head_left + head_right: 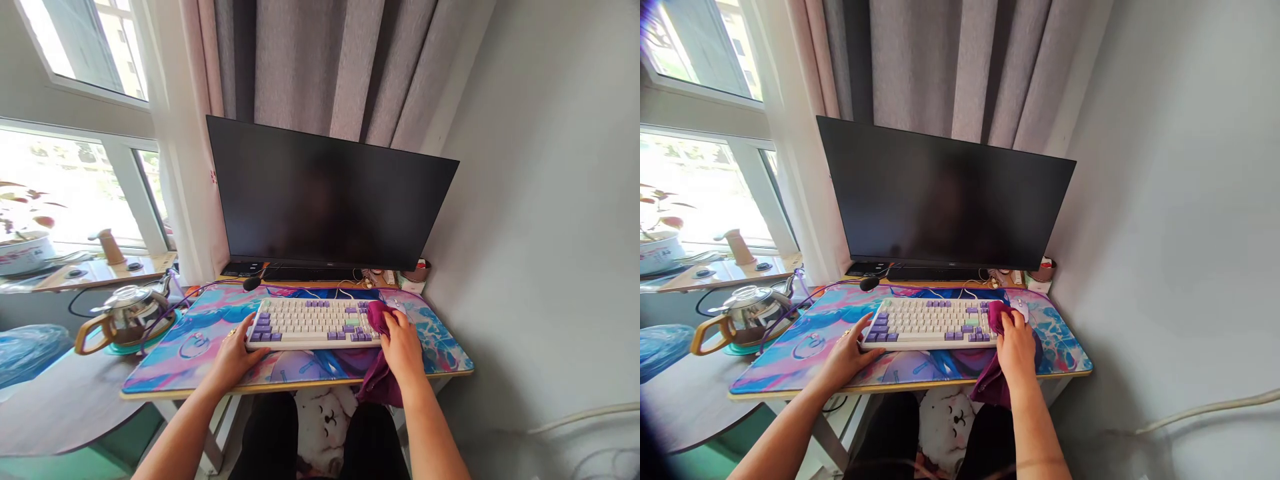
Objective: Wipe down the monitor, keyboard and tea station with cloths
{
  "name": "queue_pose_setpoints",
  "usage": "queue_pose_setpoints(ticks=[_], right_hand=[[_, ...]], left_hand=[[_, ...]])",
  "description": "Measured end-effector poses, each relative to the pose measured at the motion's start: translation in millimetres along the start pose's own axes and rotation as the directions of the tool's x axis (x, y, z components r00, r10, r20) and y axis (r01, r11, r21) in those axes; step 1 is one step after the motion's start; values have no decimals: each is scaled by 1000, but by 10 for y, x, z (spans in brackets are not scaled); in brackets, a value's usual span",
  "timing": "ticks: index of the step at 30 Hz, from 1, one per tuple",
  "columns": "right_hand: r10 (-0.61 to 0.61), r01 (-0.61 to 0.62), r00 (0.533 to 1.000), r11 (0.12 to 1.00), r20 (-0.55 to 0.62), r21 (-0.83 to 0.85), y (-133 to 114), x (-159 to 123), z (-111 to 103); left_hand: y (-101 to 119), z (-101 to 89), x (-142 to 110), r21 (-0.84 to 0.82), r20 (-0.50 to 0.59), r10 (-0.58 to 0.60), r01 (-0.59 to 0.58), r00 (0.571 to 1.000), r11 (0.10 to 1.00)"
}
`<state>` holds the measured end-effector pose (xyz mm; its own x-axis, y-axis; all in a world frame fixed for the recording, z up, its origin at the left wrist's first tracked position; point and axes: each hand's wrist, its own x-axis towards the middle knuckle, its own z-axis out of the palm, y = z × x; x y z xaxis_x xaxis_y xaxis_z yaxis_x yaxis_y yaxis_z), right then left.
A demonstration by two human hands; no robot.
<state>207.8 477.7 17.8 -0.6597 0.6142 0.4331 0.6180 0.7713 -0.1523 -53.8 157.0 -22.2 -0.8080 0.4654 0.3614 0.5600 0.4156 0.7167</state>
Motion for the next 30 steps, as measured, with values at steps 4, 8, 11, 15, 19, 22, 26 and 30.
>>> queue_pose_setpoints(ticks=[4,8,11,15,19,22,26,30], right_hand=[[72,-74,997,996,-33,-44,-25,149,-10],[101,-98,994,989,31,-108,-210,336,5],[113,-104,991,987,72,-119,-422,427,45],[5,2,994,998,111,-60,-845,455,126],[-130,127,984,991,125,34,-1412,410,183],[-202,195,969,979,144,62,-1838,369,198],[-288,271,945,955,157,123,-2306,316,206],[-389,357,910,911,145,207,-2643,266,211]], left_hand=[[-12,-14,-9,14,28,-26,25,999,1000],[-69,-7,-26,-4,33,-15,15,999,1000],[-134,22,-33,-5,20,3,-3,1000,1000],[-193,51,-38,-36,33,11,-9,999,999],[-181,47,-55,-99,56,-30,35,998,994],[-149,36,-71,-136,60,-45,53,997,989],[-146,34,-87,-164,29,-20,24,999,986],[-228,80,-80,-184,-8,39,-40,999,982]])
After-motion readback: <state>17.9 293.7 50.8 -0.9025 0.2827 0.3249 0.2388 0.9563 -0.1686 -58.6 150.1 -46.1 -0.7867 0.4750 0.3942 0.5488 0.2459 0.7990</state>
